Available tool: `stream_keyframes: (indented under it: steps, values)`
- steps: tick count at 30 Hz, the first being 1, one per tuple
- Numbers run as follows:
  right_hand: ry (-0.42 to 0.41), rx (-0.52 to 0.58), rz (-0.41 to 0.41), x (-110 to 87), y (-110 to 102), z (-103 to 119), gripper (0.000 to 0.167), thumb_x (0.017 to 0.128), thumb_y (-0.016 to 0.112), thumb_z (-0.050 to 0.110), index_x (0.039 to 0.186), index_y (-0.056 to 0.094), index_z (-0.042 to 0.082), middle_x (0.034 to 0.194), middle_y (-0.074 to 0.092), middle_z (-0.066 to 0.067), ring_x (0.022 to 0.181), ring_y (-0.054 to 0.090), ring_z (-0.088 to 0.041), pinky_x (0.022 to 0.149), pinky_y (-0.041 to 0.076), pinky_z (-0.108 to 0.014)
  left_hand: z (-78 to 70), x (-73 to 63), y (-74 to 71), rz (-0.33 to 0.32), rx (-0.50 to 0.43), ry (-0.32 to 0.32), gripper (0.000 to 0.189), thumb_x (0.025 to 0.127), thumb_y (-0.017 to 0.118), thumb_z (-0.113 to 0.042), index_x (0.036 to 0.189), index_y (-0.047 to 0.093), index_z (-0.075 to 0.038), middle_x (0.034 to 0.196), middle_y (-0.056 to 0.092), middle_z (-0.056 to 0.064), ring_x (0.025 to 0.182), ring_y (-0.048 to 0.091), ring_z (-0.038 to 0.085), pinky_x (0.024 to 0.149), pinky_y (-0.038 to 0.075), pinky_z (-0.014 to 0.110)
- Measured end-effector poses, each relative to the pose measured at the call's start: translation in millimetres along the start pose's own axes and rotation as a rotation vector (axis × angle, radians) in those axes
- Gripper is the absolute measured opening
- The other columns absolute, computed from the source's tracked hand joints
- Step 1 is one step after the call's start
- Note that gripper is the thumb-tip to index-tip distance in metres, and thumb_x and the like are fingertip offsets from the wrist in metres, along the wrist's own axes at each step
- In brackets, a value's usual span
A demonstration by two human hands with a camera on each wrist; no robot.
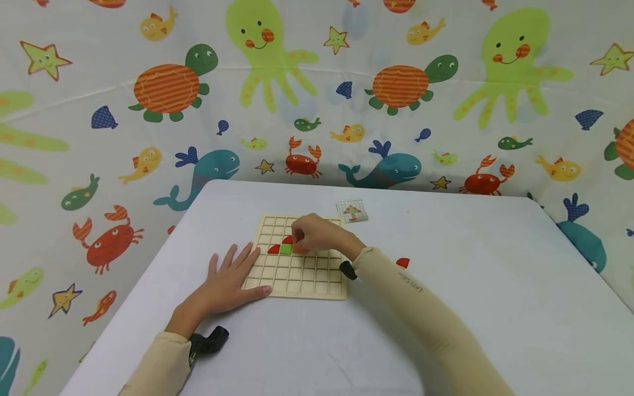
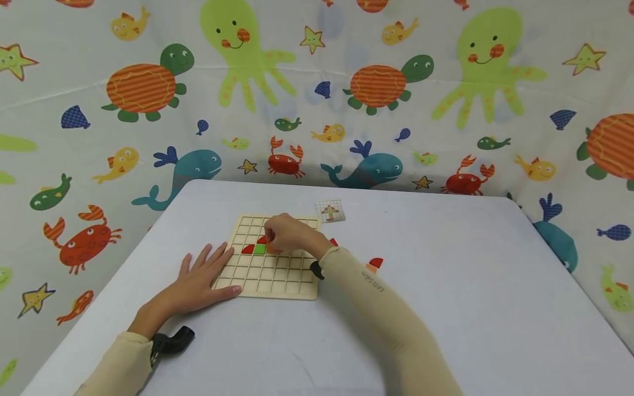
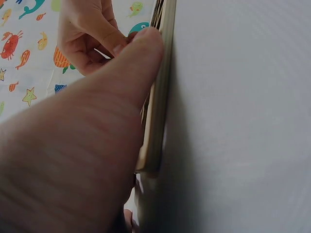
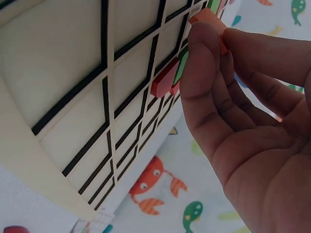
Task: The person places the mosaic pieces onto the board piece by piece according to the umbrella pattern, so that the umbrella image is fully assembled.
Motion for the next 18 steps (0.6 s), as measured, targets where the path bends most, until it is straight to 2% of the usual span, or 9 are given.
stream_keyframes:
  steps: [13, 18]
  values:
    - [-0.056, -0.187, -0.028, 1.6, 7.5, 12.1, 0.025, 0.095, 0.067, -0.010, 0.080, 0.060, 0.009, 0.073, 0.051, 0.001, 0.073, 0.045, -0.016, 0.068, 0.037, -0.027, 0.0, 0.9, 0.3, -0.002, 0.010, 0.000, 0.108, 0.092, 0.064, -0.074, 0.169, 0.031, -0.006, 0.176, 0.019, 0.022, 0.160, 0.002, 0.052, 0.117, -0.009, 0.078]
    - [-0.060, -0.211, -0.028, 1.0, 11.9, 12.0, 0.029, 0.096, 0.063, -0.011, 0.077, 0.058, 0.010, 0.070, 0.047, 0.002, 0.070, 0.042, -0.014, 0.066, 0.034, -0.026, 0.1, 0.9, 0.4, -0.005, 0.013, 0.000, 0.108, 0.092, 0.064, -0.074, 0.168, 0.031, -0.005, 0.176, 0.019, 0.022, 0.160, 0.002, 0.053, 0.117, -0.008, 0.078]
Point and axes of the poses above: each hand's wrist, its own x-axis towards the middle knuckle, its own y-axis out of the palm, z = x × y, the point moved 7 cm from there along x, towards the middle knuckle
